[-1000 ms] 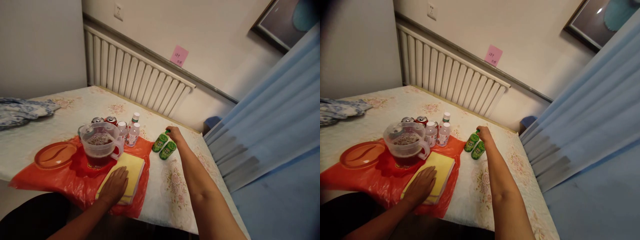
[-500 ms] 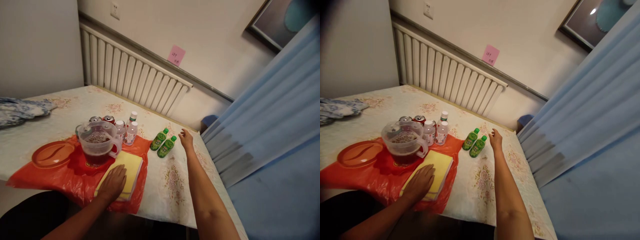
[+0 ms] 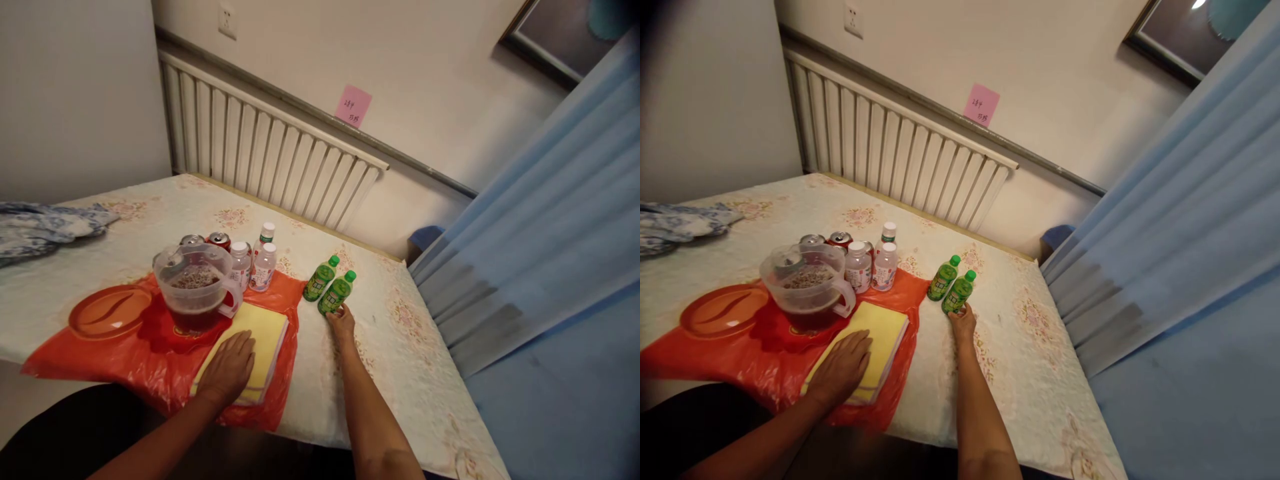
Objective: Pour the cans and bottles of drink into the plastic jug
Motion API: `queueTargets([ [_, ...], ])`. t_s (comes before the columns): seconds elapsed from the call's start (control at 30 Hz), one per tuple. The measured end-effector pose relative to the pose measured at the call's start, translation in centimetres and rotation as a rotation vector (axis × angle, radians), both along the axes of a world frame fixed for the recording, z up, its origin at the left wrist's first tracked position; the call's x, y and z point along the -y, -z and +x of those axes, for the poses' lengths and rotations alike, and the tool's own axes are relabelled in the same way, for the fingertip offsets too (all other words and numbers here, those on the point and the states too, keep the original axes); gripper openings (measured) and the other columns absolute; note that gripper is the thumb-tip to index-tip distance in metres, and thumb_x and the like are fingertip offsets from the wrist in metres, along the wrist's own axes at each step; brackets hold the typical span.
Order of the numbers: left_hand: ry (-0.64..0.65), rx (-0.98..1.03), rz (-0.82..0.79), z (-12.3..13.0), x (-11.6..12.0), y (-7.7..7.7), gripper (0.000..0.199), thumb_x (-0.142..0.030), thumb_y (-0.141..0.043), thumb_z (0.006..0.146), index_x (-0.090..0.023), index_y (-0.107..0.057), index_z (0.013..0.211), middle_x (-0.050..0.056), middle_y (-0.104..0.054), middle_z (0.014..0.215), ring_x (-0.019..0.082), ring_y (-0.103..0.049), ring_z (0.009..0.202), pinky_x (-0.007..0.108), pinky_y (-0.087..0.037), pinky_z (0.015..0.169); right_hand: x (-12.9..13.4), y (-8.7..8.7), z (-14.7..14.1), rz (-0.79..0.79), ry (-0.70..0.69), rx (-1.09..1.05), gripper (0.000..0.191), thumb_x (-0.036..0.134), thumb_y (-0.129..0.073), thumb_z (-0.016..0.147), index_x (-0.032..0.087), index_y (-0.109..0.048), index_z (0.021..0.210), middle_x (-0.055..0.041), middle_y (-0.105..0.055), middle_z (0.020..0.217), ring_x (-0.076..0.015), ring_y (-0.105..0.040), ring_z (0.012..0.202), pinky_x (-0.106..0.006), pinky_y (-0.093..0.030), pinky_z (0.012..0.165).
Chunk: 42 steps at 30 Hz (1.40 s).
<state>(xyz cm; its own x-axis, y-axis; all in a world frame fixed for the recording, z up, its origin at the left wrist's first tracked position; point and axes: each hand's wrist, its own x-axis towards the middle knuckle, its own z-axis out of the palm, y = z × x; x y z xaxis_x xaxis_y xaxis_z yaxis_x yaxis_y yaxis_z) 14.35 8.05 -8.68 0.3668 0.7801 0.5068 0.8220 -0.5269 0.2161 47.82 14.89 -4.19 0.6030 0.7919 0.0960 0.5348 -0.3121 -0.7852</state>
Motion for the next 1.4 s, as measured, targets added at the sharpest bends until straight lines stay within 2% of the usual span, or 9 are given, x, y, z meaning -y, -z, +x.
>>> queueTargets([
  [0.17,0.008,0.029,-0.028,0.0,0.0,0.1,0.032,-0.025,-0.045,0.093,-0.016,-0.067,0.113,0.017,-0.067,0.128,0.031,-0.061,0.120,0.050,-0.048,0.103,-0.7,0.6,-0.6,-0.022,0.027,0.023,0.053,0.032,-0.070,0.071,0.013,-0.064,0.120,-0.0053,-0.073,0.093,-0.0217,-0.066,0.081,-0.031,-0.052,0.078],
  [0.37,0.009,-0.008,-0.018,-0.1,0.1,0.1,0.032,-0.024,-0.046,0.092,-0.014,-0.067,0.115,0.018,-0.067,0.128,0.031,-0.059,0.122,0.048,-0.046,0.105,-1.0,0.7,-1.0,-0.023,0.037,0.051,0.055,0.038,-0.069,0.071,0.014,-0.066,0.120,-0.0061,-0.074,0.090,-0.0216,-0.067,0.080,-0.028,-0.050,0.075],
  [0.7,0.005,-0.001,0.004,0.0,0.1,0.1,0.032,-0.023,-0.046,0.092,-0.014,-0.068,0.114,0.017,-0.068,0.126,0.031,-0.061,0.120,0.048,-0.048,0.103,-0.8,1.0,-1.3,0.010,0.045,0.097,0.050,0.041,-0.068,0.072,0.017,-0.068,0.116,-0.0057,-0.075,0.093,-0.0220,-0.067,0.078,-0.029,-0.050,0.072],
  [0.9,0.008,0.030,-0.021,0.0,0.1,0.0,0.032,-0.024,-0.046,0.092,-0.015,-0.068,0.113,0.018,-0.068,0.126,0.032,-0.061,0.120,0.050,-0.048,0.103,-0.8,1.7,-1.0,0.034,0.047,0.085,0.059,0.039,-0.068,0.070,0.013,-0.064,0.123,-0.0083,-0.075,0.099,-0.0221,-0.067,0.079,-0.032,-0.052,0.076],
  [1.13,0.009,0.049,-0.026,0.0,0.1,-0.3,0.032,-0.026,-0.044,0.093,-0.017,-0.069,0.111,0.017,-0.068,0.126,0.031,-0.061,0.119,0.050,-0.047,0.103,0.1,2.3,-1.0,0.067,0.067,0.052,0.063,0.037,-0.066,0.071,0.010,-0.060,0.127,-0.0113,-0.075,0.104,-0.0224,-0.070,0.087,-0.029,-0.051,0.082],
  [1.4,0.000,0.025,-0.021,-0.1,0.4,-0.7,0.032,-0.025,-0.045,0.093,-0.016,-0.068,0.113,0.016,-0.068,0.126,0.030,-0.061,0.119,0.048,-0.047,0.103,1.3,3.0,-1.7,0.102,0.061,0.037,0.055,0.036,-0.054,0.080,0.008,-0.060,0.127,-0.0139,-0.074,0.106,-0.0220,-0.070,0.090,-0.029,-0.051,0.085],
])
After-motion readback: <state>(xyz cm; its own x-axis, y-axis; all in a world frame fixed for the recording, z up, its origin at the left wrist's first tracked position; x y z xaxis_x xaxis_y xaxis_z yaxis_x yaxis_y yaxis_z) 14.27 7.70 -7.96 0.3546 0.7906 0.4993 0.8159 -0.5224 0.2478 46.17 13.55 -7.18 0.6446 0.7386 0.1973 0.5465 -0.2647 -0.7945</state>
